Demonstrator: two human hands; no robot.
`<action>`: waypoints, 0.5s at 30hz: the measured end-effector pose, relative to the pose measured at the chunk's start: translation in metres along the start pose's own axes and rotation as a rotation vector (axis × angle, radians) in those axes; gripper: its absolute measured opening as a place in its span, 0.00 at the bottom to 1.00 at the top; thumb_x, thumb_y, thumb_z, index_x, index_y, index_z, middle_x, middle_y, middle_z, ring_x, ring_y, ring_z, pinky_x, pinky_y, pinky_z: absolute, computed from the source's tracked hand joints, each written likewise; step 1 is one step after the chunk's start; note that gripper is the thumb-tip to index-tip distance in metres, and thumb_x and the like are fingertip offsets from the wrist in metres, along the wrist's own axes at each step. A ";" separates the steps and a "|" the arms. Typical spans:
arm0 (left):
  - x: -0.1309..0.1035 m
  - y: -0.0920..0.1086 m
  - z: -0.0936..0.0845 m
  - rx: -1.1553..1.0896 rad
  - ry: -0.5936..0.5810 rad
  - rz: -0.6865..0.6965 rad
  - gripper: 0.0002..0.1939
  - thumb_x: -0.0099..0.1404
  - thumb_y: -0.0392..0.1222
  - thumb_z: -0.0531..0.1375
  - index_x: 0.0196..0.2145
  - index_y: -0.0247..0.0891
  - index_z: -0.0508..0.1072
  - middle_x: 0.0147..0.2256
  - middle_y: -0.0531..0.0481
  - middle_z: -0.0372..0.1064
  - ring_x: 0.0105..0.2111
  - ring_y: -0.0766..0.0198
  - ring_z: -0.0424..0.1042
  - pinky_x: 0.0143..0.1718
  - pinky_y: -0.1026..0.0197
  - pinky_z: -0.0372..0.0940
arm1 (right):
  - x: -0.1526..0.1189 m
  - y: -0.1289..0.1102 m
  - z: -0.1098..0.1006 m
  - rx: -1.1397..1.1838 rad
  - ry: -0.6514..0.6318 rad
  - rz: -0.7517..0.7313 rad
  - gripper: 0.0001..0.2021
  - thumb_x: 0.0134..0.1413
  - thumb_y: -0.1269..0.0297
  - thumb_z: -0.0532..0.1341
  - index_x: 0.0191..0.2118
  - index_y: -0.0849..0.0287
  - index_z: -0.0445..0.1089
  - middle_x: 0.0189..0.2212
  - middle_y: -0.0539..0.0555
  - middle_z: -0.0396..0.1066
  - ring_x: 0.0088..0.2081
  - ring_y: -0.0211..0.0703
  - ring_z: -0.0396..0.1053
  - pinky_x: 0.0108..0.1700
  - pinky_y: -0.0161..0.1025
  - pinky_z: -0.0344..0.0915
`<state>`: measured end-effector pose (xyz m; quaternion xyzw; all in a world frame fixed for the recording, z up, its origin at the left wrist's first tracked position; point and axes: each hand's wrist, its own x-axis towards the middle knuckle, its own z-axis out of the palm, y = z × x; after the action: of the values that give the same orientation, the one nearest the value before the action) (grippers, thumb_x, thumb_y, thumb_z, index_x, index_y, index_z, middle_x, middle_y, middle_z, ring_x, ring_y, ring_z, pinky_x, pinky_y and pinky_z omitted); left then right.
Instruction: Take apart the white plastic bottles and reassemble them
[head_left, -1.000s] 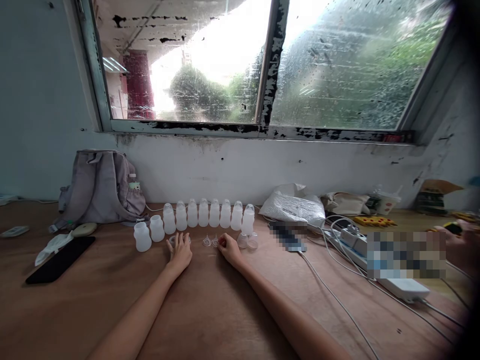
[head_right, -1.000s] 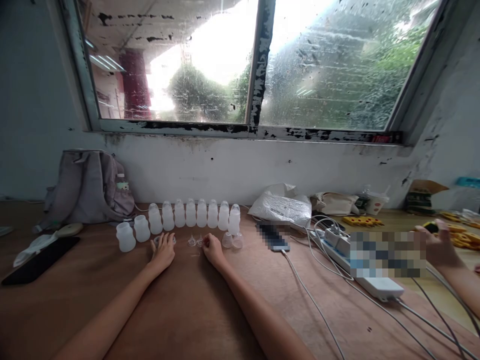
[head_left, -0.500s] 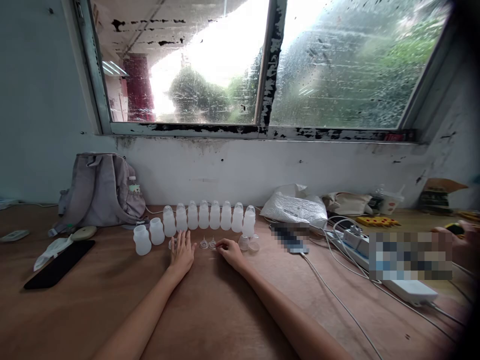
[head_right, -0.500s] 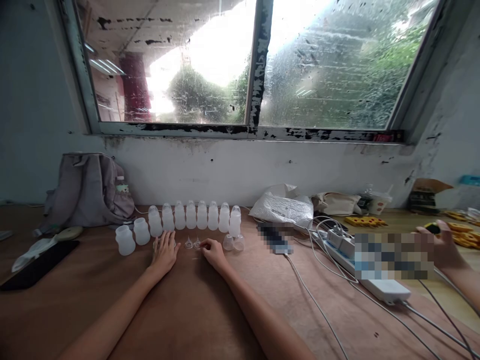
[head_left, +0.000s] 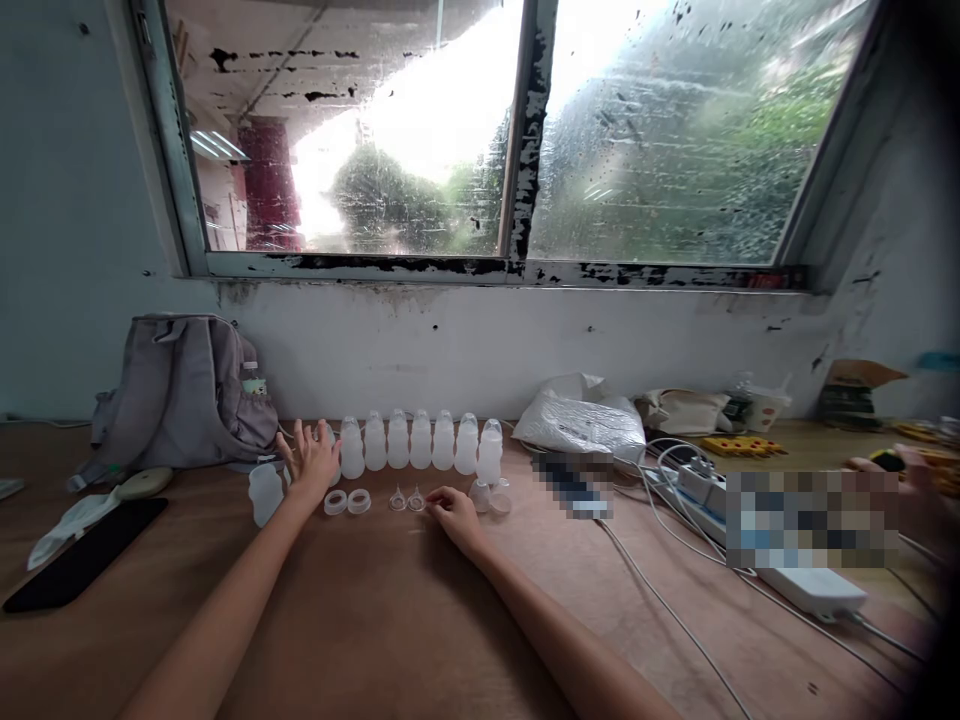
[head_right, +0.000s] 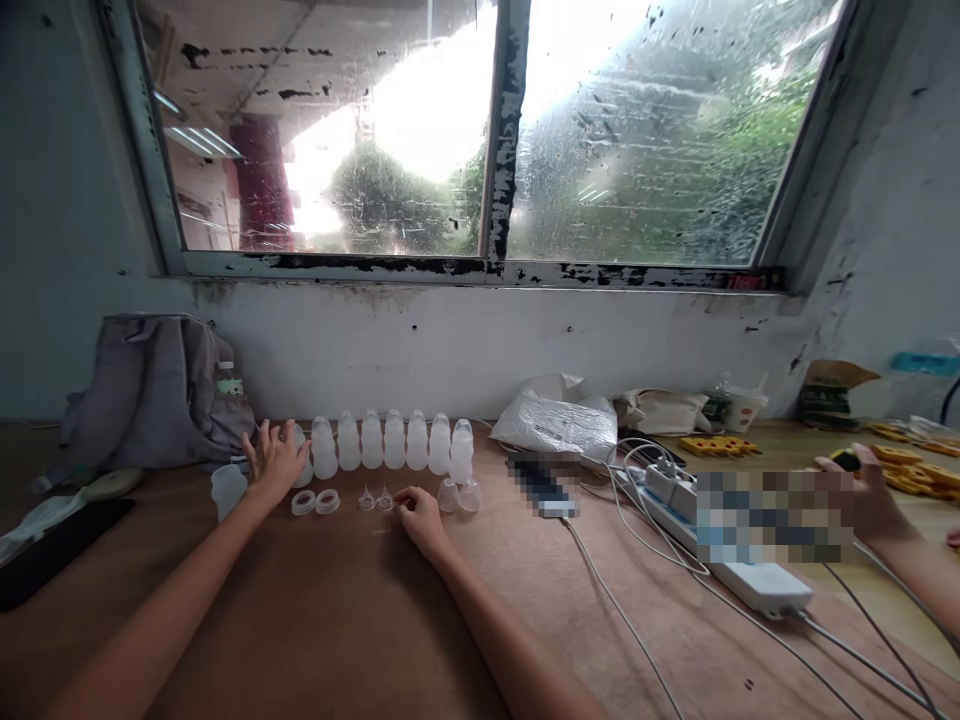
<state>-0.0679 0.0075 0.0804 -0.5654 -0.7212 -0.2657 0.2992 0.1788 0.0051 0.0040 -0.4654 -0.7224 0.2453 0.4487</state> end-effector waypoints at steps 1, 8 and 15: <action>-0.003 0.001 0.001 -0.010 -0.004 0.006 0.21 0.59 0.42 0.48 0.49 0.29 0.60 0.41 0.35 0.66 0.53 0.48 0.50 0.52 0.40 0.34 | 0.000 0.000 0.000 0.000 0.004 0.001 0.10 0.39 0.74 0.53 0.27 0.60 0.70 0.25 0.52 0.71 0.29 0.40 0.67 0.33 0.34 0.63; -0.018 0.007 -0.023 -0.151 0.138 0.040 0.20 0.62 0.43 0.45 0.51 0.34 0.58 0.42 0.38 0.63 0.49 0.51 0.55 0.53 0.45 0.38 | 0.000 0.001 0.001 0.002 0.042 -0.007 0.11 0.38 0.76 0.51 0.27 0.60 0.69 0.26 0.52 0.71 0.29 0.39 0.67 0.34 0.34 0.63; -0.060 0.028 -0.052 -0.583 0.256 0.177 0.26 0.61 0.44 0.49 0.55 0.37 0.48 0.46 0.41 0.56 0.47 0.56 0.59 0.48 0.55 0.54 | 0.000 -0.001 -0.001 0.013 0.083 -0.003 0.13 0.37 0.77 0.49 0.27 0.60 0.69 0.27 0.51 0.71 0.30 0.39 0.67 0.35 0.35 0.63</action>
<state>-0.0230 -0.0630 0.0731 -0.6498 -0.5194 -0.5027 0.2351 0.1791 0.0049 0.0050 -0.4713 -0.7021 0.2299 0.4817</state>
